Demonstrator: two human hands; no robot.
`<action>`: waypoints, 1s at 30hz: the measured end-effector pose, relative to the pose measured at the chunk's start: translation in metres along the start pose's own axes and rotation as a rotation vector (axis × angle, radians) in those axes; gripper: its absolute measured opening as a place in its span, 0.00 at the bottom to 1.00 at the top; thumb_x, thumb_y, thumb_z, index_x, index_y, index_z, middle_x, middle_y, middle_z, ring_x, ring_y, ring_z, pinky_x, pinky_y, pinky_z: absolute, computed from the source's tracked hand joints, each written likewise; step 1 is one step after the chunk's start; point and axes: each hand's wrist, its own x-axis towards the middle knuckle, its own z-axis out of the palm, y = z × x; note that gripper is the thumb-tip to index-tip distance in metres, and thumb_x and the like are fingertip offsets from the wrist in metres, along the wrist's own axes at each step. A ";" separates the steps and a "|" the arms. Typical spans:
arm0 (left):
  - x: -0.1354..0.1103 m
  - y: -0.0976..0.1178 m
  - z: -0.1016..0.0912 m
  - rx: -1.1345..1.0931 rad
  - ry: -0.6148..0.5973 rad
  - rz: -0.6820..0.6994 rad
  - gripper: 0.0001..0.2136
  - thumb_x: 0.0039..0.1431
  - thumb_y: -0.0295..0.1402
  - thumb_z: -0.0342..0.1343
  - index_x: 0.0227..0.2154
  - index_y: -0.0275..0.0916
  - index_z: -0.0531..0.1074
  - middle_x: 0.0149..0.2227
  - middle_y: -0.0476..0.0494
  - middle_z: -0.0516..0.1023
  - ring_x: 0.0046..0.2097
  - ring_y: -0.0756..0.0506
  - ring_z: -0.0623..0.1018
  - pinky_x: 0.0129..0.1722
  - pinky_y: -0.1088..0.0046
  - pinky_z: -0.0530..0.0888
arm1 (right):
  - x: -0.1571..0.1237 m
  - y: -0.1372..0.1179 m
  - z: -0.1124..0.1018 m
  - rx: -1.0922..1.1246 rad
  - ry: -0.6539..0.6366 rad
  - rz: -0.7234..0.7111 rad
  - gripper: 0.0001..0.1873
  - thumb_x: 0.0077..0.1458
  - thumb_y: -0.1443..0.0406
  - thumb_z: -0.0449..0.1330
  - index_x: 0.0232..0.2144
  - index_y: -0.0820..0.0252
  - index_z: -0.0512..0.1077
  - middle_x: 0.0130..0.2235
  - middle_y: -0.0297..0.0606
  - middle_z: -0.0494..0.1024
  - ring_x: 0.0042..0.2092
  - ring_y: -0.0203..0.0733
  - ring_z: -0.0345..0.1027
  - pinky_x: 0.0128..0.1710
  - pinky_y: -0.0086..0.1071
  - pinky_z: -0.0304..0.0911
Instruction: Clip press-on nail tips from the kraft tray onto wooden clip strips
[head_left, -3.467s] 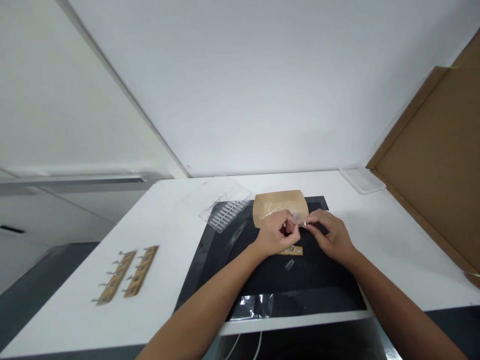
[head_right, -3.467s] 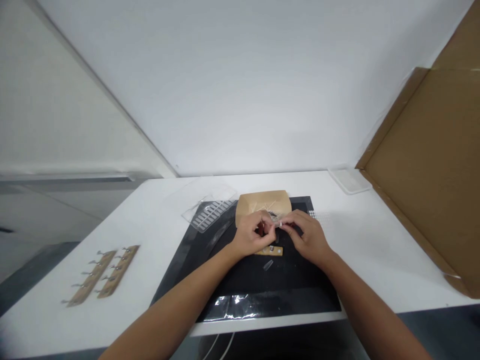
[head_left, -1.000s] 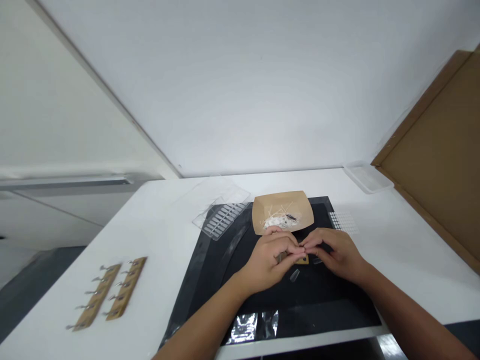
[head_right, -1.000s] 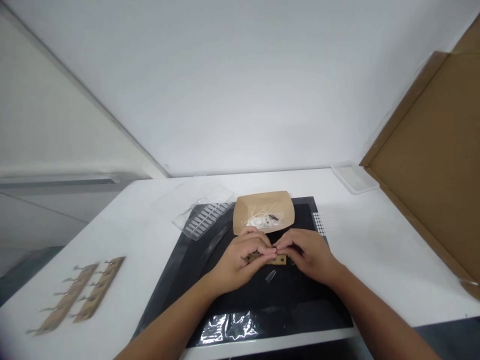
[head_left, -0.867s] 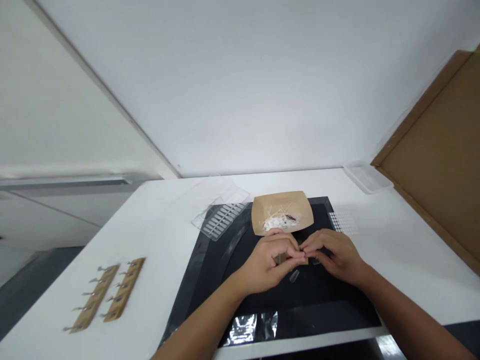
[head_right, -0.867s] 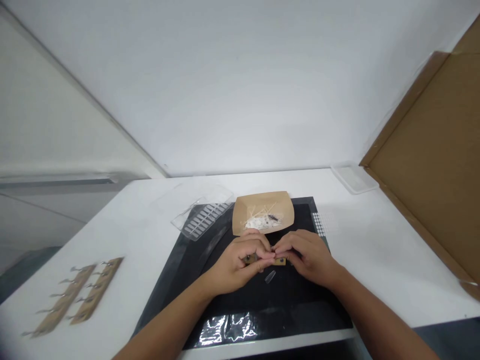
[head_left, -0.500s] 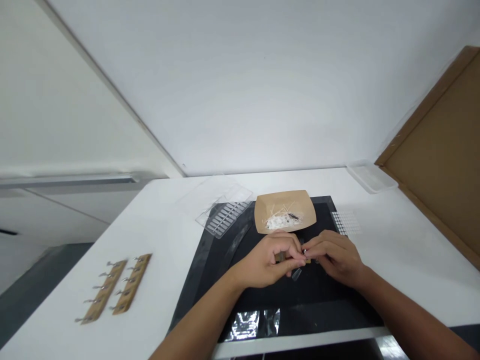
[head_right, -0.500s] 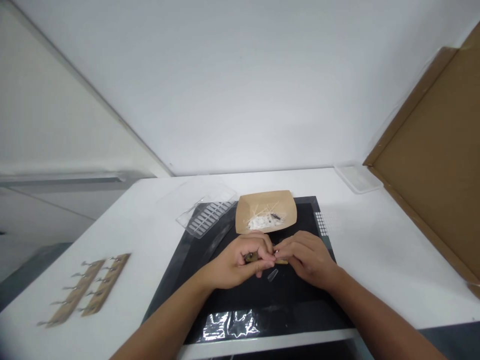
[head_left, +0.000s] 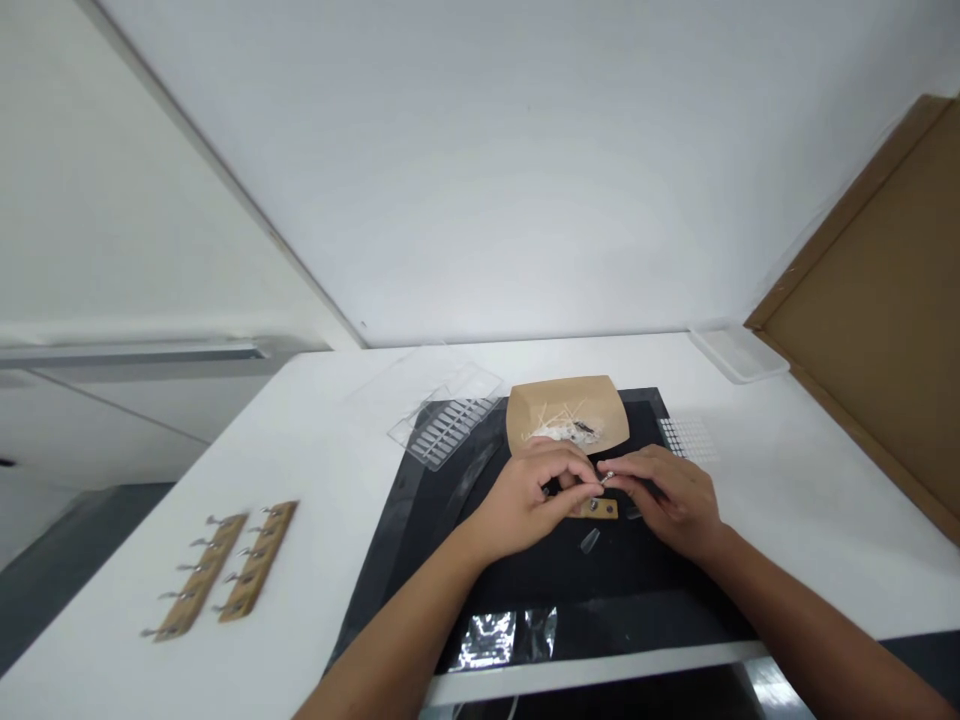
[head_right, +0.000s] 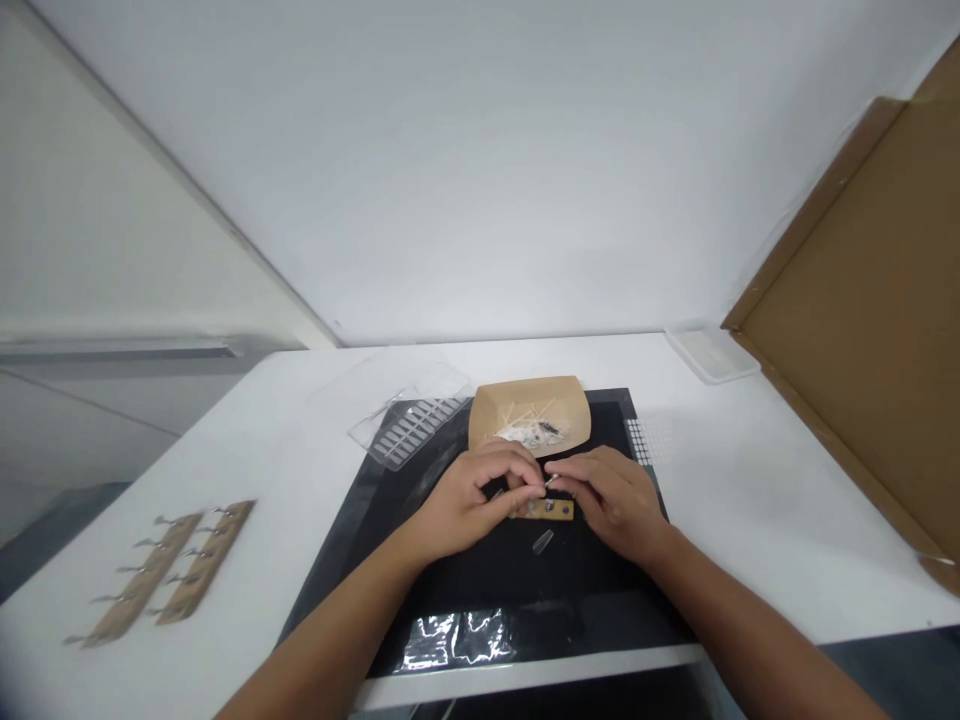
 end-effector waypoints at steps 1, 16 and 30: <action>0.000 0.000 -0.001 0.003 -0.004 0.012 0.06 0.68 0.34 0.63 0.35 0.39 0.79 0.35 0.46 0.82 0.37 0.48 0.80 0.47 0.67 0.73 | 0.000 0.000 0.000 0.006 0.002 0.001 0.16 0.66 0.72 0.64 0.52 0.49 0.78 0.41 0.34 0.86 0.39 0.40 0.81 0.39 0.35 0.77; -0.001 0.013 0.004 -0.086 -0.050 -0.073 0.11 0.72 0.35 0.55 0.33 0.39 0.74 0.27 0.48 0.79 0.35 0.47 0.79 0.46 0.67 0.74 | 0.003 -0.002 -0.003 0.043 0.043 -0.099 0.17 0.65 0.76 0.59 0.46 0.50 0.78 0.41 0.36 0.87 0.42 0.42 0.82 0.40 0.37 0.76; -0.003 0.008 0.010 0.070 0.108 0.008 0.05 0.68 0.29 0.57 0.34 0.39 0.74 0.32 0.47 0.79 0.35 0.48 0.78 0.41 0.70 0.74 | 0.005 -0.004 -0.002 -0.049 -0.074 -0.032 0.13 0.68 0.72 0.60 0.51 0.53 0.75 0.41 0.37 0.85 0.40 0.41 0.79 0.41 0.38 0.73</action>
